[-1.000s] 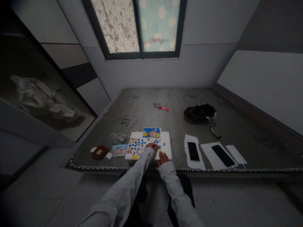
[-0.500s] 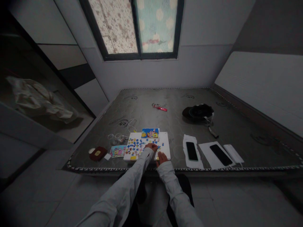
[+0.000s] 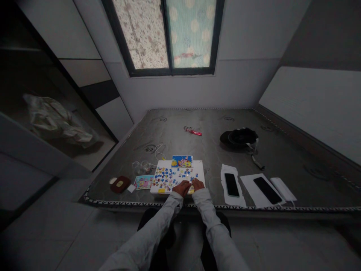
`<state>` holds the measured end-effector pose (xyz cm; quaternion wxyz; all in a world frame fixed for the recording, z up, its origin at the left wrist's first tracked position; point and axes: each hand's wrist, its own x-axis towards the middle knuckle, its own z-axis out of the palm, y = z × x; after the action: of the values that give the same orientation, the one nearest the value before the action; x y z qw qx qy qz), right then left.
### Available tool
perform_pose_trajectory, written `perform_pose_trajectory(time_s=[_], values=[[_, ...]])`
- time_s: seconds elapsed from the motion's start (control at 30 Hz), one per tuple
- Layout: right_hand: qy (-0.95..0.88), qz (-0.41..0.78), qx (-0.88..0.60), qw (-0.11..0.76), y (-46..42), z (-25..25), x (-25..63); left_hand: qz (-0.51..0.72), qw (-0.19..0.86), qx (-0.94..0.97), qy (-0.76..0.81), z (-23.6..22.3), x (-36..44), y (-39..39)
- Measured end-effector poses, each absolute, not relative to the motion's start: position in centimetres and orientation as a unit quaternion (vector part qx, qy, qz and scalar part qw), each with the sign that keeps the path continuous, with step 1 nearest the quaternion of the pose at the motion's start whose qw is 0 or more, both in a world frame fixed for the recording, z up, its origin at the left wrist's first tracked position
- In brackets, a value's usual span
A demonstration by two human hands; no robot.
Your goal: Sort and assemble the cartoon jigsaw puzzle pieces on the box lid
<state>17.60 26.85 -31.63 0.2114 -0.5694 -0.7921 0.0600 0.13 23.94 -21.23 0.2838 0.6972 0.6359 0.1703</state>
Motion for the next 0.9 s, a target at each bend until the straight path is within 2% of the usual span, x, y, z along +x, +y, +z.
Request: perform_pose_trajectory(time_s=[0.23,0.47,0.73,0.9], values=[[-0.779,0.055,-0.584,0.224,26.9,-31.5,19.2,0.128,0.291,0.729,0.607,-21.4,0.4,23.8],[-0.753,0.117,-0.609,0.217,27.0,-30.3,19.9,0.062,0.273,0.731,0.623,-21.3,1.7,24.1],[-0.663,0.252,-0.69,0.147,29.9,-26.1,18.5,0.015,0.259,0.738,0.622,-20.0,1.7,24.6],[-0.6,0.286,-0.739,0.108,30.2,-24.7,17.5,-0.005,0.261,0.739,0.622,-19.3,1.9,24.5]])
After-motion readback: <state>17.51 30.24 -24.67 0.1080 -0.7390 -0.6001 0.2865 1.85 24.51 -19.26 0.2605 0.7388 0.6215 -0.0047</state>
